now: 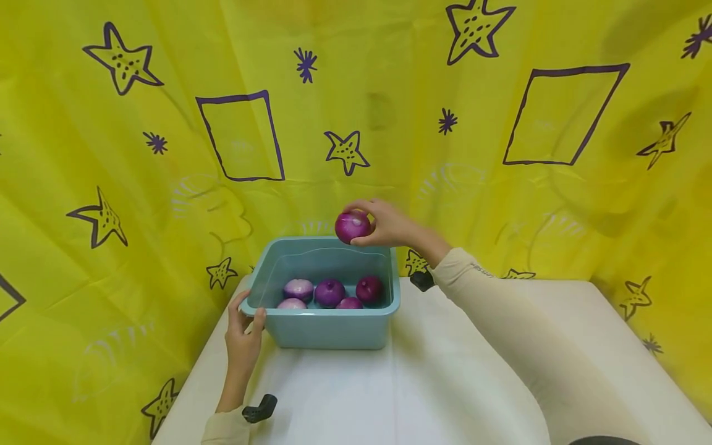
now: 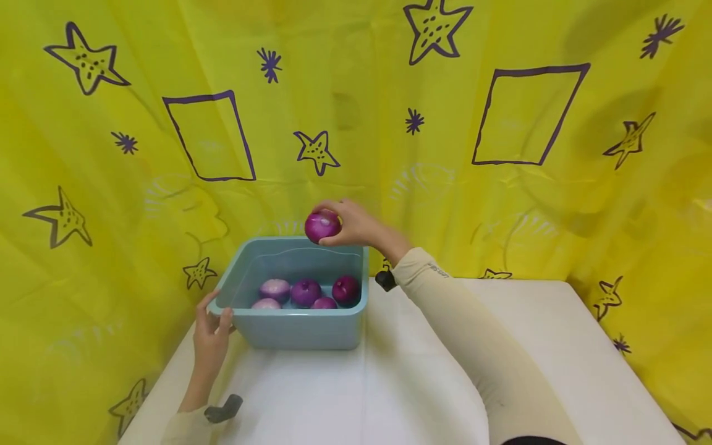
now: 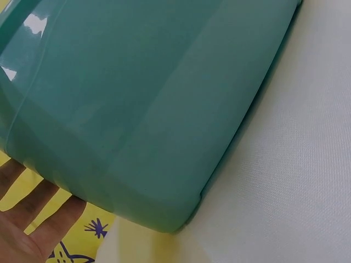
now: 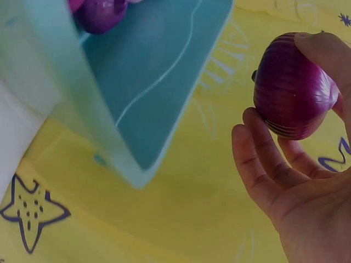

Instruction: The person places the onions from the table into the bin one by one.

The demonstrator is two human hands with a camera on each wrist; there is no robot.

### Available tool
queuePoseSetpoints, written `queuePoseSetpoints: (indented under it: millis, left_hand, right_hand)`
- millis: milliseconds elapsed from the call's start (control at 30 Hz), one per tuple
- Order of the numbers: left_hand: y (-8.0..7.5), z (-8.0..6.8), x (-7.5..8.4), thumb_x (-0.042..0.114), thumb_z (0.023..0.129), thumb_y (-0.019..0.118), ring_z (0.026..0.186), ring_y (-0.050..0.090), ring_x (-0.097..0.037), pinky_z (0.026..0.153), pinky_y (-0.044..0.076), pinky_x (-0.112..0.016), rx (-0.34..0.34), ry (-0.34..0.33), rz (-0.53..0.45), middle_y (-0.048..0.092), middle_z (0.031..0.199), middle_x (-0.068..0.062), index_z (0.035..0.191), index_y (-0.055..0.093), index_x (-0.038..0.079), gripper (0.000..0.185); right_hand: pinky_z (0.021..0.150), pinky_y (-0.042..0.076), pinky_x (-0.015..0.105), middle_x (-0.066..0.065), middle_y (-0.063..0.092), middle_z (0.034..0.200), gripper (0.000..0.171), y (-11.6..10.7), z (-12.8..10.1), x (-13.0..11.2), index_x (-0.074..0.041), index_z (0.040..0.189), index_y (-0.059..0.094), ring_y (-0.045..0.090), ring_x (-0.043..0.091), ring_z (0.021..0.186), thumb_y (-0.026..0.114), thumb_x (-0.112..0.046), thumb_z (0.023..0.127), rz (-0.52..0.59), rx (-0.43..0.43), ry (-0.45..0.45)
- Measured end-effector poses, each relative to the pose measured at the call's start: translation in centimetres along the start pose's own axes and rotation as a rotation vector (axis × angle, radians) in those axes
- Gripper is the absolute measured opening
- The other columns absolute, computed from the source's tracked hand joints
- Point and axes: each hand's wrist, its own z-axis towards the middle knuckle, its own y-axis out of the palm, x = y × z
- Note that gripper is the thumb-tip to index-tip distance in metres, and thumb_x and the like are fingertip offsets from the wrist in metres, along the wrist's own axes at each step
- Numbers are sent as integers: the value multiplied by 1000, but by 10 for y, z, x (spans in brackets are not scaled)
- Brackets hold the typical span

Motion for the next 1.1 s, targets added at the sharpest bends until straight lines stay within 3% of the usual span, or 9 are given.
queuePoseSetpoints:
  millis: [67,367,633,833,1100]
  left_hand:
    - [0,0,0,20,105,57,126,57,-49,94,50,-65,-1,-1,-13,51,150,-25,152,39,19,51]
    - [-1,-1,0,21,105,59,126,56,-49,94,50,-64,-4,-13,-18,49,152,-25,152,39,19,51]
    - [0,0,0,23,105,58,128,55,-50,93,50,-63,-3,-10,-8,47,154,-24,152,37,19,51]
    - [1,0,1,23,105,58,127,55,-51,92,51,-64,0,-2,-3,48,152,-24,152,38,19,51]
    - [1,-1,3,21,104,60,125,57,-49,91,51,-63,4,0,-10,51,150,-25,151,39,19,51]
  right_hand:
    - [91,58,40,14,61,127,65,7,6,-2,-16,139,60,54,30,116,87,-25,80,-7,-15,-16]
    - [94,54,38,11,64,127,62,33,23,-8,-17,136,61,50,28,119,87,-26,80,4,-60,-18]
    - [95,54,36,10,66,124,57,50,29,-13,-16,134,61,58,26,113,86,-22,83,13,-170,-32]
    - [96,53,35,10,65,124,56,60,31,-11,-15,134,59,60,26,112,85,-21,85,24,-243,17]
    - [98,53,36,12,65,125,55,67,31,-3,-14,133,59,59,27,112,85,-21,85,36,-256,41]
